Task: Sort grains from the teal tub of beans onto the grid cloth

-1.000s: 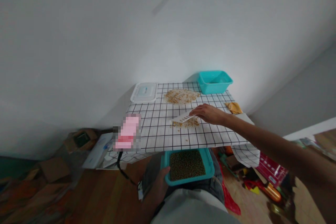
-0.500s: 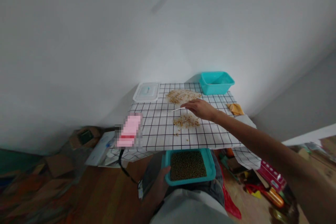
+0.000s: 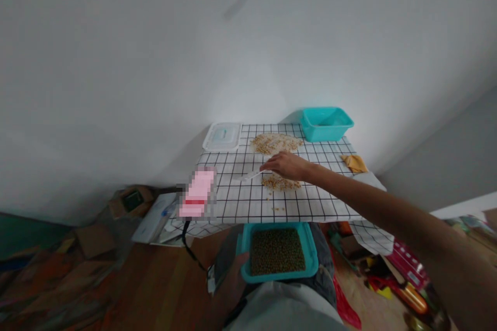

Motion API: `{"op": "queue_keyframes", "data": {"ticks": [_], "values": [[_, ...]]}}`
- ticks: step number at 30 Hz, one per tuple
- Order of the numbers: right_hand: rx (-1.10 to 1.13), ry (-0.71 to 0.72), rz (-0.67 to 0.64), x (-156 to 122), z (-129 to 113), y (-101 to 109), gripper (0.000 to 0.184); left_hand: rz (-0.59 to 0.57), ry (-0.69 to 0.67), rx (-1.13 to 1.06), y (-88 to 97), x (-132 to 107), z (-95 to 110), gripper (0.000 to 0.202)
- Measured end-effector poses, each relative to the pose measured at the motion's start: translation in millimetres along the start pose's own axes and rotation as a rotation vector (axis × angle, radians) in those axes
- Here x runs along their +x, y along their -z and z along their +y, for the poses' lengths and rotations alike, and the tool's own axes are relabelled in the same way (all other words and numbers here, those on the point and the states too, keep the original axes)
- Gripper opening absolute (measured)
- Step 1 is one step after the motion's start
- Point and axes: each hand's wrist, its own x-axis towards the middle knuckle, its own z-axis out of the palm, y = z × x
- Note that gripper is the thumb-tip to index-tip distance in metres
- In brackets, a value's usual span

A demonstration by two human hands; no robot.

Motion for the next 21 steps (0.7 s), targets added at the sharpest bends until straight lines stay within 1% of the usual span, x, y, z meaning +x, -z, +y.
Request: {"op": "queue_keyframes", "data": {"ticks": [2,5,7,9,11,14,16,18,21], "values": [[0.022,-0.003,-0.013,-13.4,-0.6,4.5,0.034,-0.004,-0.013,-0.013,-5.1,1.2,2.7,0.039],[0.051,-0.05,0.002,-31.7,-1.8,10.4,0.033,-0.012,-0.025,-0.098,-11.8,3.5,6.4,0.041],[0.064,-0.111,0.05,-43.2,-2.5,13.9,0.032,-0.028,-0.012,-0.141,-14.0,5.1,9.4,0.043],[0.064,-0.179,0.103,-54.3,-1.8,16.7,0.032,-0.055,0.01,-0.142,-14.2,6.1,12.4,0.043],[0.046,-0.239,0.128,-64.1,1.4,17.9,0.033,-0.084,0.005,-0.136,-13.3,6.4,14.6,0.042],[-0.002,-0.32,0.106,-74.3,9.5,16.1,0.035,-0.097,-0.062,-0.132,-13.0,5.5,16.0,0.039],[-0.028,-0.367,0.088,-77.6,13.3,13.2,0.034,-0.072,-0.096,-0.136,-15.0,4.4,16.8,0.036],[-0.044,-0.386,0.082,-78.8,12.5,10.0,0.033,-0.055,-0.061,-0.164,-18.8,3.0,18.0,0.035],[-0.046,-0.374,0.084,-78.9,1.5,6.3,0.032,-0.099,0.053,-0.247,-24.0,-0.1,19.1,0.042]]}}
